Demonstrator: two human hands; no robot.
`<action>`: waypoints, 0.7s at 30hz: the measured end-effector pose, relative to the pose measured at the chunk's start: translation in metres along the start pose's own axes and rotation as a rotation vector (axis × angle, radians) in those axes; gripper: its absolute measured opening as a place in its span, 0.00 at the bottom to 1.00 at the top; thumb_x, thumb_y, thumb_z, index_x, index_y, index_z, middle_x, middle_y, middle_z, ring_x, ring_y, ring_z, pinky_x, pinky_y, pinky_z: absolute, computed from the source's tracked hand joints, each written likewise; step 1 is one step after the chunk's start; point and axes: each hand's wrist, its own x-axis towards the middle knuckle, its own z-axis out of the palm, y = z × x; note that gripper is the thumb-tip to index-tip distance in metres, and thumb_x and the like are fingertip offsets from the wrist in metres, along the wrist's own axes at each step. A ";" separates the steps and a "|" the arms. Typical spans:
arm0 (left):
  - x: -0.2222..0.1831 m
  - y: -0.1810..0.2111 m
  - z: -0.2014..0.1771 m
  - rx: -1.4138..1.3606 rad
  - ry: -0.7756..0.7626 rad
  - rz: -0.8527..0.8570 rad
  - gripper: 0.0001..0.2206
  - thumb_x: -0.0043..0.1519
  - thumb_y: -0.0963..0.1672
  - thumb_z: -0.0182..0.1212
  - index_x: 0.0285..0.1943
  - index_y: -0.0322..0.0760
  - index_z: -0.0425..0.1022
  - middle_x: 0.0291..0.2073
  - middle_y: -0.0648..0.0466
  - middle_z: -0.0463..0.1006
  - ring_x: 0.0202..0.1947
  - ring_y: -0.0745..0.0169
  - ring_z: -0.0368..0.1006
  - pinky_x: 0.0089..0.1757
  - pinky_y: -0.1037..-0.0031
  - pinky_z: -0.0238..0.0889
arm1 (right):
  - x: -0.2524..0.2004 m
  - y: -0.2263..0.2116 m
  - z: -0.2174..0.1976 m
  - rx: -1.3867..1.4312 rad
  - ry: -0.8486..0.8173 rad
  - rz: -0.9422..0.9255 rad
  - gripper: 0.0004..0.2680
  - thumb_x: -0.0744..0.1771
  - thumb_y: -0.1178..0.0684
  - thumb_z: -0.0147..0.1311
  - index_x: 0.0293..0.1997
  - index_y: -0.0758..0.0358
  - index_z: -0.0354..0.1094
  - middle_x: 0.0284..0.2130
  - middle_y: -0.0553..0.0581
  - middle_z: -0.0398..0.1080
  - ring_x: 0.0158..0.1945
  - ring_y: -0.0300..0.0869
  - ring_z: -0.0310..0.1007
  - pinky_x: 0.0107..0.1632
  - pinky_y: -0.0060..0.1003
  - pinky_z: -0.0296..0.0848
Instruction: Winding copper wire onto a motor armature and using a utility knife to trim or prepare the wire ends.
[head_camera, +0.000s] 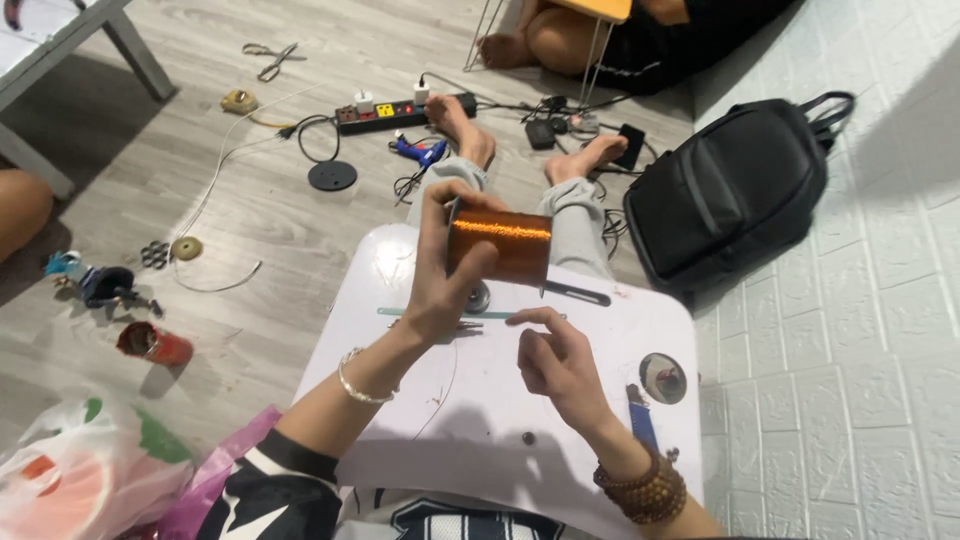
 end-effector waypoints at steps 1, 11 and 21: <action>0.000 0.002 0.002 -0.004 -0.003 0.006 0.19 0.62 0.47 0.52 0.58 0.43 0.51 0.49 0.49 0.67 0.52 0.57 0.67 0.56 0.63 0.66 | -0.001 -0.009 0.005 -0.006 0.003 -0.004 0.12 0.70 0.49 0.46 0.54 0.64 0.65 0.18 0.47 0.60 0.16 0.31 0.50 0.17 0.25 0.50; -0.009 -0.006 0.017 0.358 0.103 0.205 0.25 0.58 0.42 0.63 0.55 0.37 0.48 0.50 0.46 0.62 0.50 0.55 0.68 0.52 0.68 0.69 | 0.002 -0.046 0.034 -0.840 0.492 -0.711 0.10 0.64 0.63 0.57 0.49 0.72 0.68 0.31 0.59 0.76 0.29 0.39 0.76 0.33 0.28 0.77; -0.004 -0.019 0.008 0.577 0.220 0.384 0.25 0.59 0.45 0.65 0.55 0.38 0.49 0.49 0.46 0.62 0.47 0.56 0.65 0.49 0.70 0.64 | 0.001 0.007 0.021 0.850 -0.068 0.070 0.05 0.69 0.61 0.51 0.38 0.70 0.71 0.16 0.49 0.64 0.14 0.30 0.53 0.14 0.21 0.51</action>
